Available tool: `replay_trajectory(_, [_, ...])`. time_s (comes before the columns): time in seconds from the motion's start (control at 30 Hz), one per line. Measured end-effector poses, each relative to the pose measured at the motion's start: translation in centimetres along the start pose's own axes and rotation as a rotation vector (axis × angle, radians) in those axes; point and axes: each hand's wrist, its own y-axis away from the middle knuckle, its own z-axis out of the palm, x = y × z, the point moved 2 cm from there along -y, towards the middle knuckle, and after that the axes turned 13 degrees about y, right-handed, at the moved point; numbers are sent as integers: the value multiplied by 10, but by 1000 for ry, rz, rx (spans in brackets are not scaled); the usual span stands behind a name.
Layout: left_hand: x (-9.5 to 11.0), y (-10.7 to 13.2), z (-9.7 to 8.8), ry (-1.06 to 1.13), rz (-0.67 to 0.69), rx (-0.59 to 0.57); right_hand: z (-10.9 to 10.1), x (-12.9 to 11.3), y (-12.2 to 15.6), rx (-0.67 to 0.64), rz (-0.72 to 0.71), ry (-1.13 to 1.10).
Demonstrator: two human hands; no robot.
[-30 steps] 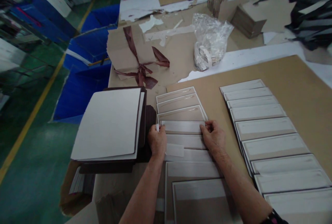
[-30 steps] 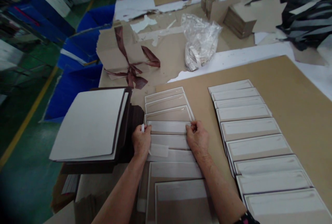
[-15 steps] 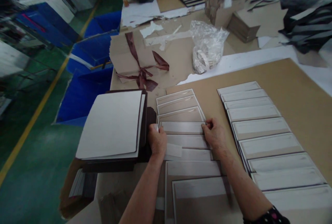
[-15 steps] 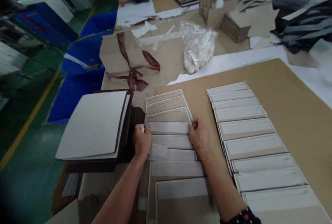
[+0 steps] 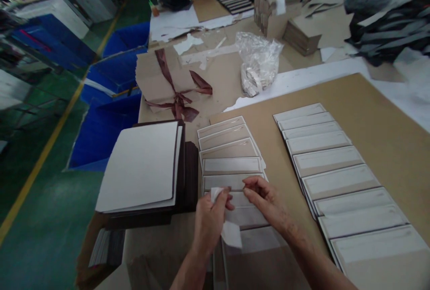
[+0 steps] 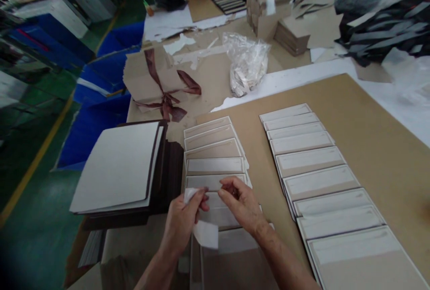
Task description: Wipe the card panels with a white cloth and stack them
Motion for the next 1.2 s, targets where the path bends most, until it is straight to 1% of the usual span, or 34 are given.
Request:
replay_trajectory(0.03, [-4,4,4,97,-119,-27,3,-1,3,-14,6,-30])
replay_trajectory(0.07, [-8,7,7,178,-210,-41,6,-1,6,-29,10,-48])
replay_trajectory(0.1, [-12,10,9,238,-273,-51,7,1,8,-49,10,-56])
replay_trajectory(0.2, [-24,15,12,280,-369,-122,8,8,15,-137,-3,-68])
replay_trajectory(0.3, [-33,20,14,217,-402,-221,11,14,21,-233,15,-112])
replay_trajectory(0.37, [-37,22,16,172,-419,-252,11,16,24,-282,21,-129])
replay_trajectory(0.43, [-36,23,18,145,-429,-276,8,15,25,-311,-2,-124])
replay_trajectory(0.63, [-31,22,24,121,-432,-339,-3,13,24,-432,-39,45])
replay_trajectory(0.8, [-33,23,28,108,-445,-369,-7,16,20,-377,-62,178])
replay_trajectory(0.97, [-34,25,27,218,-395,-406,-14,24,14,-240,28,274])
replay_trajectory(1.03, [-34,24,25,255,-384,-389,-17,26,11,-196,55,269])
replay_trajectory(1.1, [-35,22,23,279,-395,-345,-19,27,9,-147,81,236])
replay_trajectory(1.13, [-35,21,22,281,-401,-320,-19,27,8,-136,92,210])
replay_trajectory(1.2, [-34,19,21,270,-402,-281,-19,25,6,-156,97,169])
